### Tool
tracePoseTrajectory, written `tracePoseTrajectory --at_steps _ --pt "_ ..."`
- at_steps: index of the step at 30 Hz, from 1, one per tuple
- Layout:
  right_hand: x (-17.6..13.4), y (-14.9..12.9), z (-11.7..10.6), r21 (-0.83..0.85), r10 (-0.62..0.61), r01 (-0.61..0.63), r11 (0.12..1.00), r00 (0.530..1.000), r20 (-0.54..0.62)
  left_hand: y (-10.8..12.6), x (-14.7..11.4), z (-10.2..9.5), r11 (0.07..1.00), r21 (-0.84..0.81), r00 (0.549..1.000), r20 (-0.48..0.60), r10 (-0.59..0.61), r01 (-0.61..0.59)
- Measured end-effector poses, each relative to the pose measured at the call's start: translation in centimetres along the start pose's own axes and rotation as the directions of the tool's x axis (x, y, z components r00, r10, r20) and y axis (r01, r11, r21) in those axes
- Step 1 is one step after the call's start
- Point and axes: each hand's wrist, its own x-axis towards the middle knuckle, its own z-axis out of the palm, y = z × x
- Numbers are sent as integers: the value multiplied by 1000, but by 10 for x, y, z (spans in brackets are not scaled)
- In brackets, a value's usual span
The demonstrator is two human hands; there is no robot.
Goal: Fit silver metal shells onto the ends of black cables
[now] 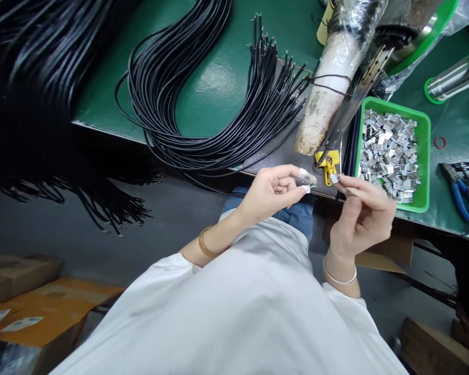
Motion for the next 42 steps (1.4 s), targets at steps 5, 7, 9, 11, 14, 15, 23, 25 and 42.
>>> tracePoseTrajectory --at_steps 5,7,9,11,14,15,23,25,42 --pt "-6 0 5 -119 -191 202 972 977 95 2 5 2 999 13 999 -18 34 -34" --pt "-6 2 7 -79 -130 136 988 989 73 3 7 3 999 13 999 -33 38 -38" --pt "-4 5 8 18 -2 1 1000 1000 29 5 9 4 999 9 998 -55 40 -40" --pt "-3 7 7 93 91 -92 991 996 21 5 10 4 999 -8 997 -62 42 -43" --pt "-3 9 7 40 52 -55 998 996 67 6 11 3 998 -31 997 -63 54 -56" --pt "-4 9 7 3 13 -13 1000 996 87 6 12 3 998 -29 996 -63 58 -60" --pt "-8 20 9 -146 -224 238 960 969 102 2 15 6 993 78 985 -139 104 -93" --pt "-7 20 9 -97 -198 207 974 975 97 2 16 8 989 92 975 -178 130 -115" --pt "9 12 16 -54 -11 19 998 989 145 7 22 18 946 227 917 -272 291 -232"
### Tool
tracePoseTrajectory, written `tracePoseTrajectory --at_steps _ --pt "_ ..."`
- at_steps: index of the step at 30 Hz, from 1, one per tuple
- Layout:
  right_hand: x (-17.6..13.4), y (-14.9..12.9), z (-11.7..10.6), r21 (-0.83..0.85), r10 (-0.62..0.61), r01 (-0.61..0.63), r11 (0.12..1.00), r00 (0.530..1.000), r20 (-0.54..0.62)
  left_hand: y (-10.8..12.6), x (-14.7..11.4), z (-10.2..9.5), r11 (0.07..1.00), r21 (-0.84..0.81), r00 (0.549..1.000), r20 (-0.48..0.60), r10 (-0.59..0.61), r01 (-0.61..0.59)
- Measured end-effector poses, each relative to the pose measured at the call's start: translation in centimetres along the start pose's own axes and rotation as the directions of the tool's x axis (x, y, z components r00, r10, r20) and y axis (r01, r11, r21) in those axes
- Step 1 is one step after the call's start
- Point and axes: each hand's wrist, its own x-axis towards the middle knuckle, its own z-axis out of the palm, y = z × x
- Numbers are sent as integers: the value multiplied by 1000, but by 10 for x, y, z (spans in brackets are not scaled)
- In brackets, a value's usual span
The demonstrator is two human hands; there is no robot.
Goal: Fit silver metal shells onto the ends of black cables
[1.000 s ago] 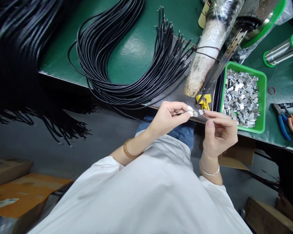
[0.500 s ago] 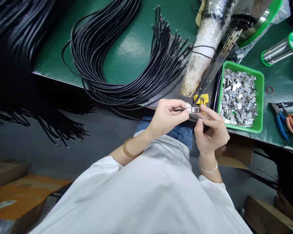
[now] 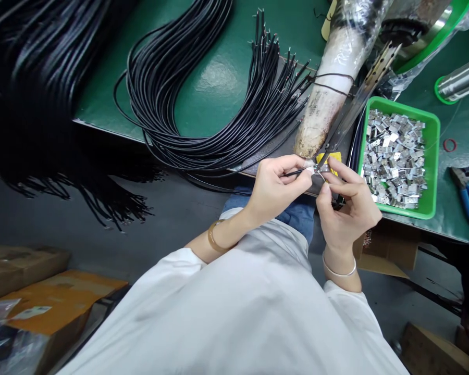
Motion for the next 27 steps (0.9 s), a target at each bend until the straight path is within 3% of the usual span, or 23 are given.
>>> tracePoseTrajectory --at_steps 10,18,23,27 --pt "-1 5 -1 -5 -20 20 1000 1000 15 -2 2 -4 999 18 998 44 -38 38" --pt "6 -4 -2 -87 -78 75 993 997 -27 1 1 -3 994 36 994 39 106 -108" --pt "-2 -1 -4 -18 -63 63 998 998 7 0 3 -6 1000 24 995 95 16 -18" --pt "-5 2 -5 -66 -100 101 993 995 16 -3 1 -7 998 33 991 117 -61 58"
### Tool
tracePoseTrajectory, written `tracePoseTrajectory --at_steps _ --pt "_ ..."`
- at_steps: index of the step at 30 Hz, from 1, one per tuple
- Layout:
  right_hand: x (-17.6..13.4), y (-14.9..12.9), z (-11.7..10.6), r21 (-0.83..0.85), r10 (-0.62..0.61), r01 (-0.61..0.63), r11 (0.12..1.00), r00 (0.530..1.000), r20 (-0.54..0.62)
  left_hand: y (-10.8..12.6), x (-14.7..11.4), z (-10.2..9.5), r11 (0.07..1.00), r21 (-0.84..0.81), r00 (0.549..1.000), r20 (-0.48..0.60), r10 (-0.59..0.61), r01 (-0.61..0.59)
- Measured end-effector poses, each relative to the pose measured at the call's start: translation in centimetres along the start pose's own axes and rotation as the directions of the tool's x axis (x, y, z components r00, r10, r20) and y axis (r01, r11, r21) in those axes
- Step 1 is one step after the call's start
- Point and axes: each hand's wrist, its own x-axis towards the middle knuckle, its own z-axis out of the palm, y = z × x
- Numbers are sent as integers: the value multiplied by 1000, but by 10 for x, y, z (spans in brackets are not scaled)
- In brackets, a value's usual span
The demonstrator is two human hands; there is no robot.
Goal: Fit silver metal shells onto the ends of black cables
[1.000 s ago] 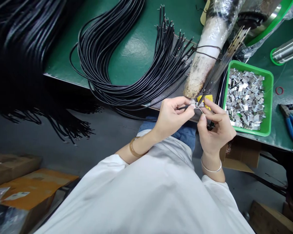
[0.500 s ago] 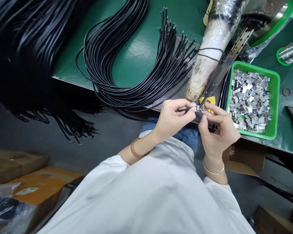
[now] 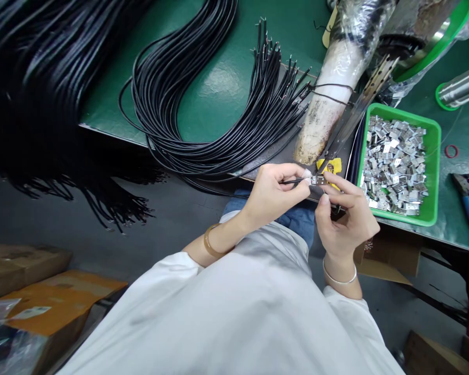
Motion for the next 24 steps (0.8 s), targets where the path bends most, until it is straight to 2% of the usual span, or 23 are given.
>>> tracePoseTrajectory --at_steps 5,9,20,24 --pt "3 -3 1 -135 -25 20 991 999 -33 1 -3 1 1000 -17 1000 -1 -25 25" --pt "5 -3 2 -94 19 -23 995 999 -33 2 -3 -1 999 0 999 16 37 -37" --pt "10 -5 5 -105 -31 26 994 998 -49 -4 -3 0 987 57 988 -31 154 -153" --pt "4 -3 3 -75 -50 48 996 998 -24 -5 -2 -2 998 -3 998 29 56 -56"
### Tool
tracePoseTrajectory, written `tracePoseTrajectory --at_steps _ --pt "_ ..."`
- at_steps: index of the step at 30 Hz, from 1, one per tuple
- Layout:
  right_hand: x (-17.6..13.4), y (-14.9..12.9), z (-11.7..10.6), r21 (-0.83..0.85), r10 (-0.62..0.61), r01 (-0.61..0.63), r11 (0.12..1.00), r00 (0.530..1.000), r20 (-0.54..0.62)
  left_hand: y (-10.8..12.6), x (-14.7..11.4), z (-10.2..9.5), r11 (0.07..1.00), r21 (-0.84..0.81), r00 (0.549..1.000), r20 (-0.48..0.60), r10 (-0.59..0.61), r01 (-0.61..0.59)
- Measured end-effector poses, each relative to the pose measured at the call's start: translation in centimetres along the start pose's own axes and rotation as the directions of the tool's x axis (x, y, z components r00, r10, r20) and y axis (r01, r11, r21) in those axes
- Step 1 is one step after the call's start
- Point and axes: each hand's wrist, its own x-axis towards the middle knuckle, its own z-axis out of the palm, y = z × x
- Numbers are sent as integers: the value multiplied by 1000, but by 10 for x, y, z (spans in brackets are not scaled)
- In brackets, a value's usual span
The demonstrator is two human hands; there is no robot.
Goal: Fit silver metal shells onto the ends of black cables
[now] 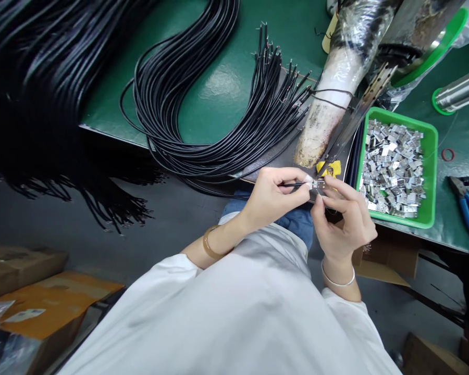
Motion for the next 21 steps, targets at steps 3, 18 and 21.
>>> tracePoseTrajectory --at_steps 3,18,21 --pt "-5 5 -2 -42 -25 25 999 1000 8 3 0 -1 993 -53 994 45 -104 106" --pt "1 11 -13 211 177 -173 962 984 0 20 -22 -10 980 75 973 151 172 -185" --pt "2 11 -15 265 374 -414 871 908 187 14 -27 -9 919 176 923 225 311 -352"
